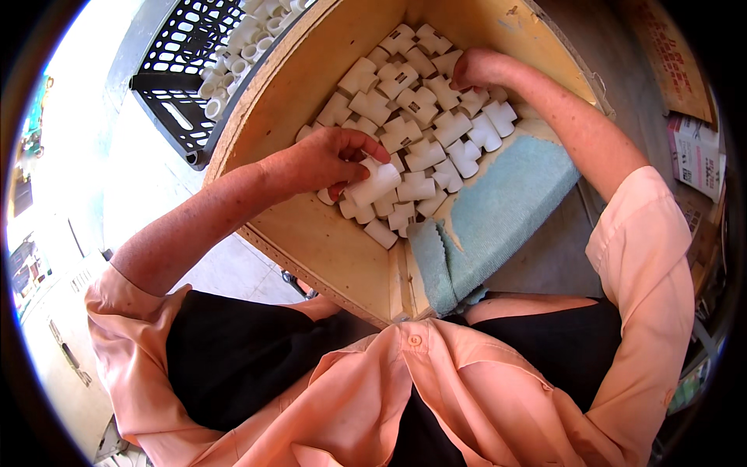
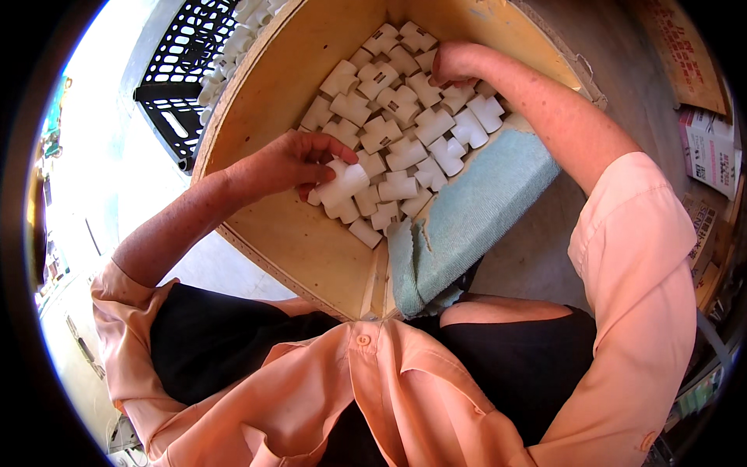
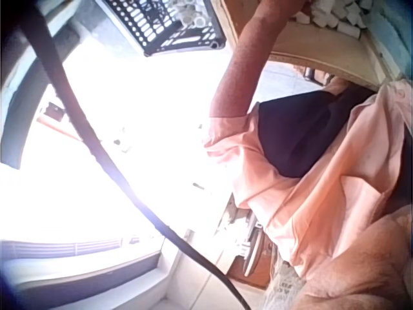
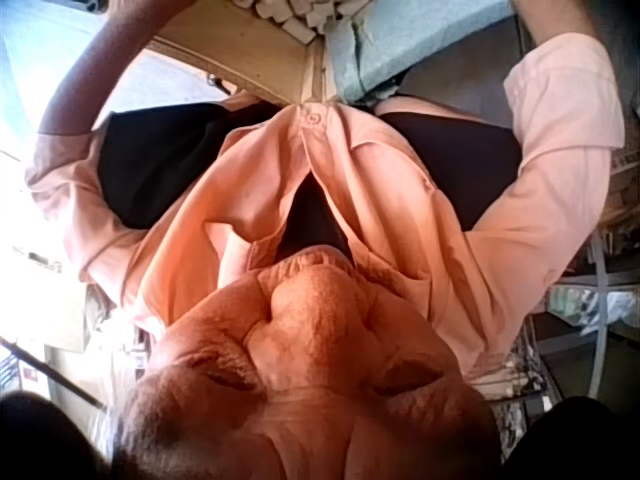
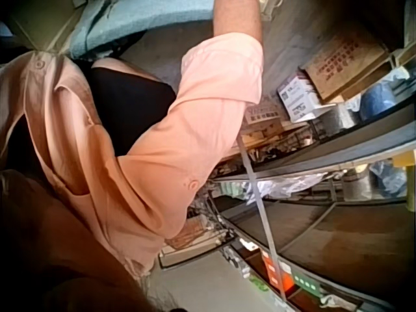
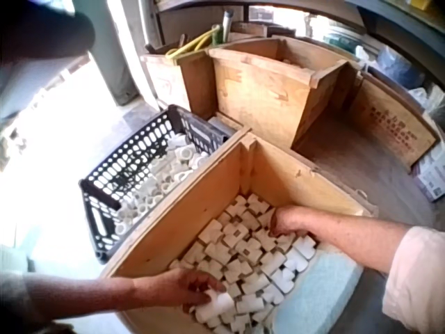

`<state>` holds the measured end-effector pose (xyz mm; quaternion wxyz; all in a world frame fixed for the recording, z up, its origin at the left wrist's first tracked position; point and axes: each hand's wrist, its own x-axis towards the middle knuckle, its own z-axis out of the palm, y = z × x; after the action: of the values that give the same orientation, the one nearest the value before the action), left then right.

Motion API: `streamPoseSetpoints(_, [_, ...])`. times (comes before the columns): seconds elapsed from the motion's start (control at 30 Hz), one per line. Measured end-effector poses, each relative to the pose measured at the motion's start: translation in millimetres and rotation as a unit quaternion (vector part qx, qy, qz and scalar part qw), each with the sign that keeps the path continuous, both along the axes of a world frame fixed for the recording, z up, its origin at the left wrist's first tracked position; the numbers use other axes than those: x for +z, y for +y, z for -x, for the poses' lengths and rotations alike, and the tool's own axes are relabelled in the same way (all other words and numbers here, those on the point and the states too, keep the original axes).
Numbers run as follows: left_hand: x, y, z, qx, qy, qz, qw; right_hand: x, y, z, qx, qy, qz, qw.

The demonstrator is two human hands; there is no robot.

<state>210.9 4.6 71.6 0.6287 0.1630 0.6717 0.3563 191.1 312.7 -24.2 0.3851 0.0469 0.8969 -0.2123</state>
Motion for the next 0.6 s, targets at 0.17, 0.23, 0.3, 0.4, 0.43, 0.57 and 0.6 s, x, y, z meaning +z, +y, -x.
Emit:
streamPoseSetpoints(0.17, [-1, 0, 0, 0.013, 0.006, -0.008, 1.000, 0, 1, 2, 0.038, 0.004, -0.025, 0.999])
streamPoseSetpoints(0.23, [-1, -2, 0, 0.021, 0.022, -0.009, 1.000, 9, -3, 2, 0.026, 0.002, -0.026, 0.999])
streamPoseSetpoints(0.3, [2, 2, 1, 0.040, 0.024, -0.005, 0.999, 20, -5, 3, 0.000, -0.014, -0.037, 0.999])
streamPoseSetpoints(0.4, [3, 4, 2, 0.066, 0.032, -0.007, 0.997, 23, -4, 0, 0.069, 0.139, -0.008, 0.988])
streamPoseSetpoints(0.43, [3, 4, 3, 0.074, 0.035, -0.010, 0.997, 24, -6, 0, 0.059, 0.125, -0.001, 0.990])
streamPoseSetpoints(0.57, [2, 5, 2, 0.117, 0.043, -0.015, 0.992, 60, -48, -15, 0.047, -0.016, 0.171, 0.984])
streamPoseSetpoints(0.6, [2, 6, 2, 0.128, 0.038, -0.018, 0.991, 63, -55, -20, 0.042, -0.069, 0.237, 0.968])
